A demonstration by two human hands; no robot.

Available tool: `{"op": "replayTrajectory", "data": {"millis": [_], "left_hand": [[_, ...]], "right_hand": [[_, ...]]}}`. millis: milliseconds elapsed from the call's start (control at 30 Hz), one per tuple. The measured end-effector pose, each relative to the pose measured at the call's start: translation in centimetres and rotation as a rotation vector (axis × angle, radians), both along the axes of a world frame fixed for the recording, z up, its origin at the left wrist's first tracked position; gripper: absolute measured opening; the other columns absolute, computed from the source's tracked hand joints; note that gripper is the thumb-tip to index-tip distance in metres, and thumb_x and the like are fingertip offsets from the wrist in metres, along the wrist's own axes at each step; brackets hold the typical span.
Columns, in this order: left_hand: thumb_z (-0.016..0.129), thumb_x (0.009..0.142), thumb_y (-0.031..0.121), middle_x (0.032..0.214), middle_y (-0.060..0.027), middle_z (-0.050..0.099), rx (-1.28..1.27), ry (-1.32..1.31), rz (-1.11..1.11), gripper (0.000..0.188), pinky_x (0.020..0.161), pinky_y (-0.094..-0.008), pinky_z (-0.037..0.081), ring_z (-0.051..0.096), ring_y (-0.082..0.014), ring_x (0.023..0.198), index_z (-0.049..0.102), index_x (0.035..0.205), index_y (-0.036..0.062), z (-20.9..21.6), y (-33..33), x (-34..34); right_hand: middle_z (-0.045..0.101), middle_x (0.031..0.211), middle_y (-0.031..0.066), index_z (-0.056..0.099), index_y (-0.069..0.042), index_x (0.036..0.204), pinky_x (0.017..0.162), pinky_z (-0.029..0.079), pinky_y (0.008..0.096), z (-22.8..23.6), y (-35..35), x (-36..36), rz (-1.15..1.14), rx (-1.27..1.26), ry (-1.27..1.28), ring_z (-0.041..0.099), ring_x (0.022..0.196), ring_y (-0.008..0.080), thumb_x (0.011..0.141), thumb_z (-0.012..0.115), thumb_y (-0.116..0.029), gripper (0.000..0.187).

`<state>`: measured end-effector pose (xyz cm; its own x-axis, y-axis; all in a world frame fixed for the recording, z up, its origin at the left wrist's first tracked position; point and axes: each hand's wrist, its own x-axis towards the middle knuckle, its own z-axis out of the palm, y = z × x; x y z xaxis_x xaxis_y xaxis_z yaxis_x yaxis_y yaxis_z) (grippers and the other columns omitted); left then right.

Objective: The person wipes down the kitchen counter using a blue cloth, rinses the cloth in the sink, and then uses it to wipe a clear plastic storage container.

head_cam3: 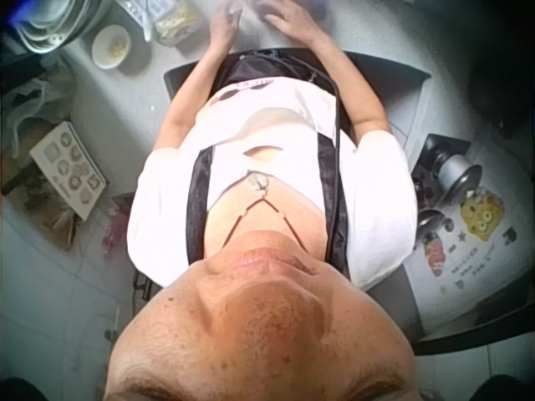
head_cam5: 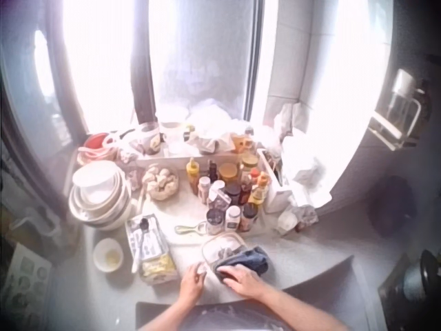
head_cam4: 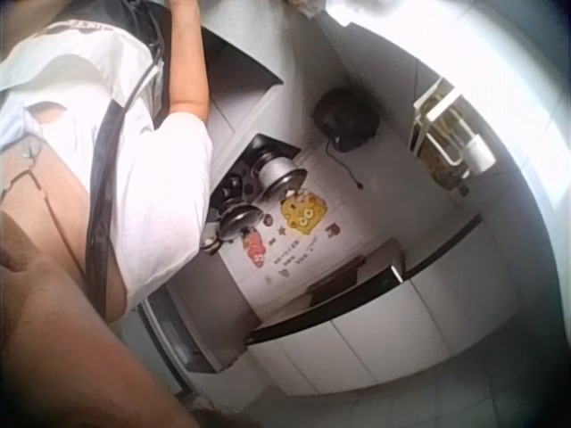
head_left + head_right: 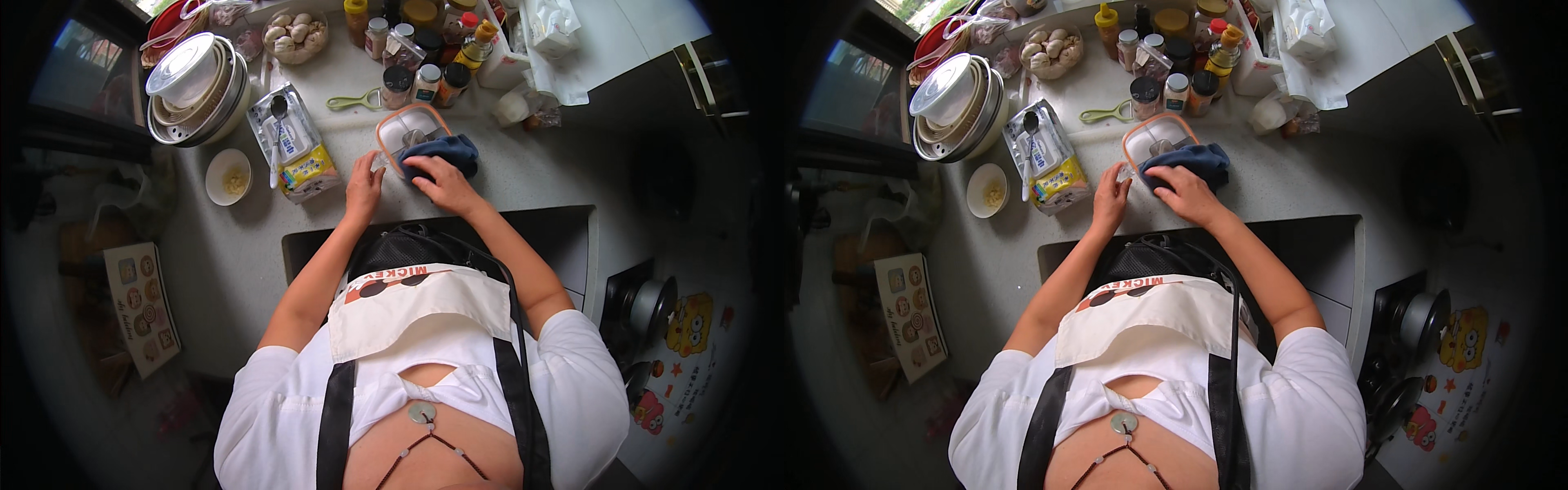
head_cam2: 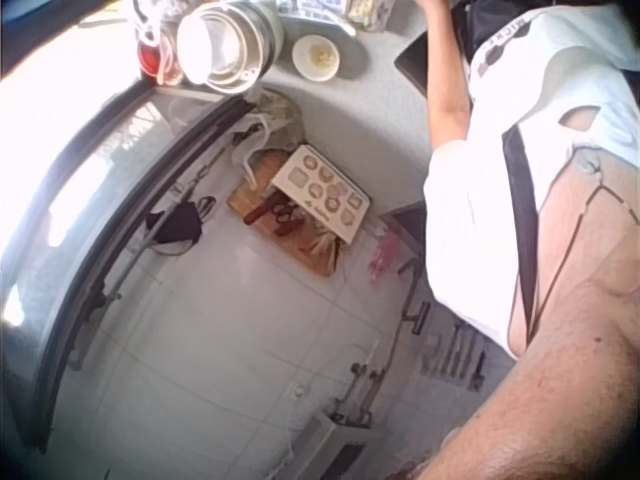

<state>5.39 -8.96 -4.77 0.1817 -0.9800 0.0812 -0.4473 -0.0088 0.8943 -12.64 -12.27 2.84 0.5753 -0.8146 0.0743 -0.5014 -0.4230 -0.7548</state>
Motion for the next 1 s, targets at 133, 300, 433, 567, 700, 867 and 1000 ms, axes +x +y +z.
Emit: {"op": "replayTrajectory", "data": {"millis": [133, 300, 433, 567, 700, 867, 1000], "left_hand": [[0.059, 0.077, 0.004, 0.1, -0.0115, 0.053, -0.049, 0.026, -0.009, 0.039, 0.063, -0.03, 0.046, 0.055, -0.0188, 0.067, 0.049, 0.115, 0.0085, -0.8, -0.1, 0.5], [0.06, 0.075, 0.002, 0.097, -0.0115, 0.055, -0.046, -0.051, -0.032, 0.039, 0.065, -0.0305, 0.046, 0.056, -0.02, 0.069, 0.05, 0.112, 0.0078, 0.2, -0.2, 0.8], [0.061, 0.075, 0.002, 0.096, -0.0115, 0.055, -0.03, -0.086, -0.029, 0.036, 0.066, -0.0316, 0.046, 0.056, -0.0207, 0.069, 0.051, 0.11, 0.0067, 0.3, -0.2, 0.8], [0.061, 0.074, 0.005, 0.093, -0.0107, 0.055, -0.056, -0.05, -0.03, 0.034, 0.066, -0.0342, 0.046, 0.057, -0.0239, 0.073, 0.051, 0.107, 0.0073, -0.3, -0.4, 0.7], [0.062, 0.073, 0.003, 0.093, -0.0108, 0.055, -0.09, -0.048, -0.021, 0.035, 0.067, -0.0342, 0.046, 0.058, -0.0238, 0.075, 0.051, 0.106, 0.0069, -0.6, -0.6, 0.6], [0.061, 0.071, 0.0, 0.093, -0.0118, 0.055, -0.084, -0.075, -0.034, 0.036, 0.067, -0.034, 0.046, 0.058, -0.0243, 0.076, 0.052, 0.106, 0.0055, -0.5, -0.8, 0.6], [0.058, 0.072, -0.003, 0.092, -0.0132, 0.055, -0.109, -0.085, -0.046, 0.035, 0.067, -0.0337, 0.046, 0.059, -0.0248, 0.075, 0.052, 0.106, 0.0026, -0.1, -0.6, 0.4]], "right_hand": [[0.051, 0.119, 0.0051, 0.048, -0.014, 0.12, 0.09, 0.037, 0.0354, -0.8, 0.6, 1.5, 0.248, -0.231, 0.207, 0.046, 0.11, 0.0233, 0.078, 0.052, -0.007, 0.043], [0.048, 0.124, 0.0026, 0.043, -0.018, 0.125, 0.094, 0.034, 0.0349, -2.3, 0.4, -0.5, 0.319, -0.469, 0.375, 0.044, 0.114, 0.0202, 0.071, 0.051, -0.006, 0.056], [0.05, 0.121, 0.004, 0.046, -0.017, 0.123, 0.096, 0.032, 0.0344, -1.9, 0.1, -4.0, 0.315, -0.469, 0.392, 0.045, 0.112, 0.0216, 0.073, 0.052, -0.009, 0.051], [0.051, 0.117, 0.0058, 0.044, -0.013, 0.124, 0.093, 0.033, 0.0359, -1.0, 0.4, -4.2, 0.219, -0.443, 0.37, 0.047, 0.109, 0.022, 0.079, 0.054, -0.022, 0.046], [0.048, 0.12, 0.0088, 0.041, -0.009, 0.126, 0.089, 0.034, 0.0367, -1.0, 0.3, -1.0, 0.208, -0.411, 0.442, 0.046, 0.107, 0.0251, 0.08, 0.054, -0.032, 0.053], [0.047, 0.122, 0.0093, 0.04, -0.007, 0.126, 0.086, 0.036, 0.0367, -2.5, -1.1, 2.7, 0.114, -0.462, 0.435, 0.045, 0.107, 0.0253, 0.081, 0.051, -0.04, 0.057], [0.042, 0.128, 0.0122, 0.036, -0.008, 0.13, 0.091, 0.033, 0.0396, -2.9, -3.3, 3.9, 0.09, -0.331, 0.421, 0.041, 0.114, 0.0287, 0.087, 0.041, -0.04, 0.054]]}}
